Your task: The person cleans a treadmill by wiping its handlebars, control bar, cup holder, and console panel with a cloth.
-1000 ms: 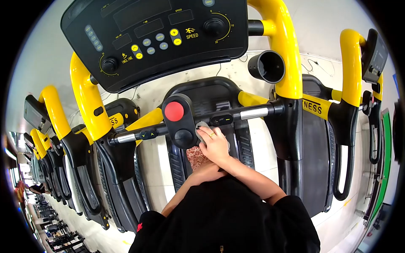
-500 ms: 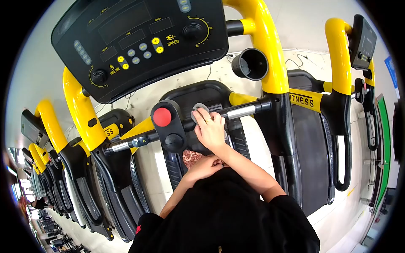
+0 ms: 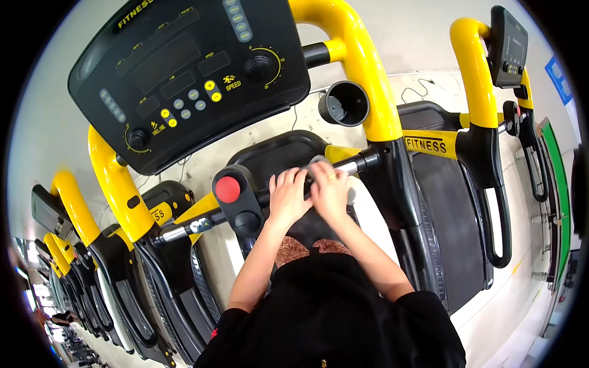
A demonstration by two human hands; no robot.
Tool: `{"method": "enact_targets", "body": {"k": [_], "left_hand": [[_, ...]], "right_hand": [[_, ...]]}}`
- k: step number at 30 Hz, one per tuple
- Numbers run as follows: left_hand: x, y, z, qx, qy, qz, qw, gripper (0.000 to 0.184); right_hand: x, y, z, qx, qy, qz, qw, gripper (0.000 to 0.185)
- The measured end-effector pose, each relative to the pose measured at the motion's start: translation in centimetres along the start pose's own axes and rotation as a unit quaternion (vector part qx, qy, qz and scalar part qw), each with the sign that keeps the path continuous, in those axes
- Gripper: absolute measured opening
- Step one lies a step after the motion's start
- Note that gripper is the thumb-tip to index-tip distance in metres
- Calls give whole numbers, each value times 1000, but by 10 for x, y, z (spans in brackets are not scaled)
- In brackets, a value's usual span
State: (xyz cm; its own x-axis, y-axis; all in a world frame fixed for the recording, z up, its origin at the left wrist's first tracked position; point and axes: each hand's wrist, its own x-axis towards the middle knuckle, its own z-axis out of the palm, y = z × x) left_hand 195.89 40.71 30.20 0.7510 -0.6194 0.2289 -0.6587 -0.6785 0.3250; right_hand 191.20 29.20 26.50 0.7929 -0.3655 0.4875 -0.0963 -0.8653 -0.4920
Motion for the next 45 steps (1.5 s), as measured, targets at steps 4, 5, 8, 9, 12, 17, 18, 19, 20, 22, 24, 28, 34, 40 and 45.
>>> {"method": "enact_targets", "body": {"k": [4, 5, 8, 9, 12, 17, 18, 19, 20, 22, 24, 28, 34, 40, 45], "left_hand": [[8, 1, 7, 46, -76, -13, 996, 60], [10, -1, 10, 41, -88, -18, 995, 60], [17, 2, 15, 48, -94, -13, 994, 60], [20, 3, 21, 49, -79, -7, 996, 55], [35, 10, 14, 61, -138, -30, 988, 49], [51, 7, 19, 73, -212, -90, 970, 33], [50, 4, 21, 76, -210, -89, 971, 33], [49, 6, 15, 73, -214, -89, 970, 35], [49, 9, 11, 69, -218, -88, 969, 36], [48, 15, 4, 70, -224, -86, 968, 37], [49, 16, 4, 69, -229, -85, 967, 39], [49, 18, 7, 87, -220, -80, 968, 42], [47, 12, 14, 91, -189, -83, 974, 24], [45, 10, 18, 116, -183, -73, 974, 28], [42, 12, 14, 96, -190, -80, 974, 43]], "right_hand": [[-2, 11, -20, -26, -23, -47, 998, 47], [0, 20, -27, -33, -23, -17, 999, 46], [9, 48, -40, -55, 42, 50, 996, 43], [10, 52, -40, -54, 52, 63, 995, 42], [11, 42, -31, -53, 70, 105, 991, 39], [-7, 1, -15, 28, 2, 28, 999, 39], [-12, 1, -9, 45, 14, 9, 999, 41], [-11, 6, -11, 47, 7, -6, 999, 42], [-8, 12, -17, 67, -8, -22, 997, 41], [-4, 27, -30, 35, -22, -42, 998, 40], [-3, 48, -36, 3, -8, 12, 1000, 36], [0, 58, -38, -10, 55, 53, 997, 38], [-11, 0, -14, 21, -24, -2, 999, 31], [-5, 18, -22, 14, -10, -50, 999, 28], [11, 49, -45, -81, 11, 15, 997, 27]]}}
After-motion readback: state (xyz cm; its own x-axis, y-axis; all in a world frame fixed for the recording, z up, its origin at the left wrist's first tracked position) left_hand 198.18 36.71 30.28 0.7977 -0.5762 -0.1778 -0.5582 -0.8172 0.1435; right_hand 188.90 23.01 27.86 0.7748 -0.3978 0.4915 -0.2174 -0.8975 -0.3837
